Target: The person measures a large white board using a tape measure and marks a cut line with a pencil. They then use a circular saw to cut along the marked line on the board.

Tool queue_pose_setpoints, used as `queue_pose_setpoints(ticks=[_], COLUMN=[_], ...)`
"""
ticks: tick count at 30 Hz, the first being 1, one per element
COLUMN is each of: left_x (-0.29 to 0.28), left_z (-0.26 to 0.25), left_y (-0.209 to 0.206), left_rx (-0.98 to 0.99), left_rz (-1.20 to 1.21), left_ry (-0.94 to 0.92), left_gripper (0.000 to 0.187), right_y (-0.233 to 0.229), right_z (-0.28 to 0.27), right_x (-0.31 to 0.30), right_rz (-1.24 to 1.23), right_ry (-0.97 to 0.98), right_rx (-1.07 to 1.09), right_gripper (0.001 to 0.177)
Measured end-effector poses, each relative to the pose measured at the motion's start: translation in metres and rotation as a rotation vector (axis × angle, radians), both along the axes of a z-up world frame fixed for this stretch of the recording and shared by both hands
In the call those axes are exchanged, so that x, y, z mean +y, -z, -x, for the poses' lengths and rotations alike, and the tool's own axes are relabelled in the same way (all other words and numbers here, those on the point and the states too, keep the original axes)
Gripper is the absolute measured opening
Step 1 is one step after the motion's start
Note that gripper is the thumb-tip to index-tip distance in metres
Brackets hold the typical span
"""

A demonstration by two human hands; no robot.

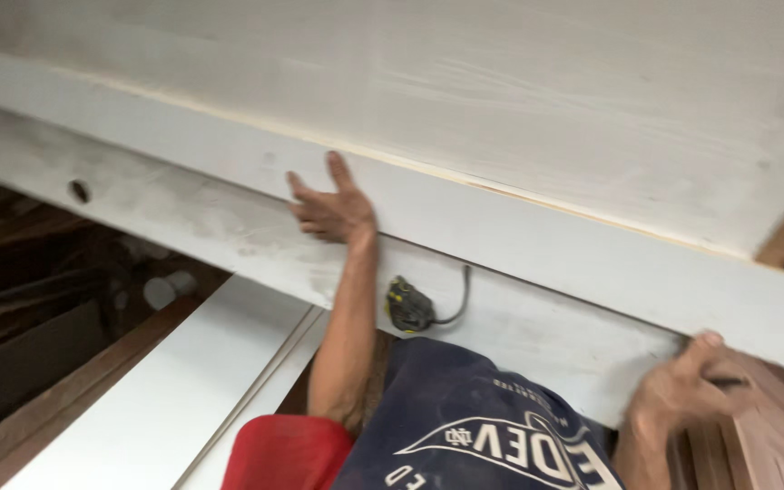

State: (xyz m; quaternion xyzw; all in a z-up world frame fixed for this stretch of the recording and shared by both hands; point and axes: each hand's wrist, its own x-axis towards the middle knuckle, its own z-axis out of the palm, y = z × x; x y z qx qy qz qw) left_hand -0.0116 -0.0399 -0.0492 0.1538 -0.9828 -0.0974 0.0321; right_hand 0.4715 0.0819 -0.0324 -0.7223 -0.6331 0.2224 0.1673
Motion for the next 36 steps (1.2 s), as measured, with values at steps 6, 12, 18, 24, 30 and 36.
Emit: queue_pose_setpoints(ticks=[6,12,18,24,30,36], left_x=[0.007,-0.010,-0.020,-0.014,-0.012,-0.010], left_z=[0.016,0.091,0.146,0.151,0.152,0.151], left_y=[-0.025,-0.040,-0.048,-0.055,-0.060,-0.062], left_rx=[-0.176,-0.177,-0.186,-0.223,-0.214,-0.207], left_rz=[-0.162,-0.319,-0.308,-0.294,-0.282,-0.276], left_ry=[-0.114,-0.206,-0.325,-0.311,-0.299,-0.339], left_gripper=[0.114,0.118,0.117,0.117,0.117,0.118], right_y=[-0.035,-0.075,-0.094,-0.090,-0.093,-0.094], right_z=[0.080,0.242,0.303,0.306,0.312,0.316], right_x=[0.027,0.042,0.037,0.036,0.039,0.043], right_rz=[-0.110,-0.195,-0.297,-0.184,-0.086,-0.003], right_ry=[-0.709,-1.211,-1.385,-1.389,-1.464,-1.489], right_rx=[-0.393,-0.444,-0.584,-0.741,-0.767,-0.776], right_gripper=[0.031,0.060,0.079,0.069,0.064,0.063])
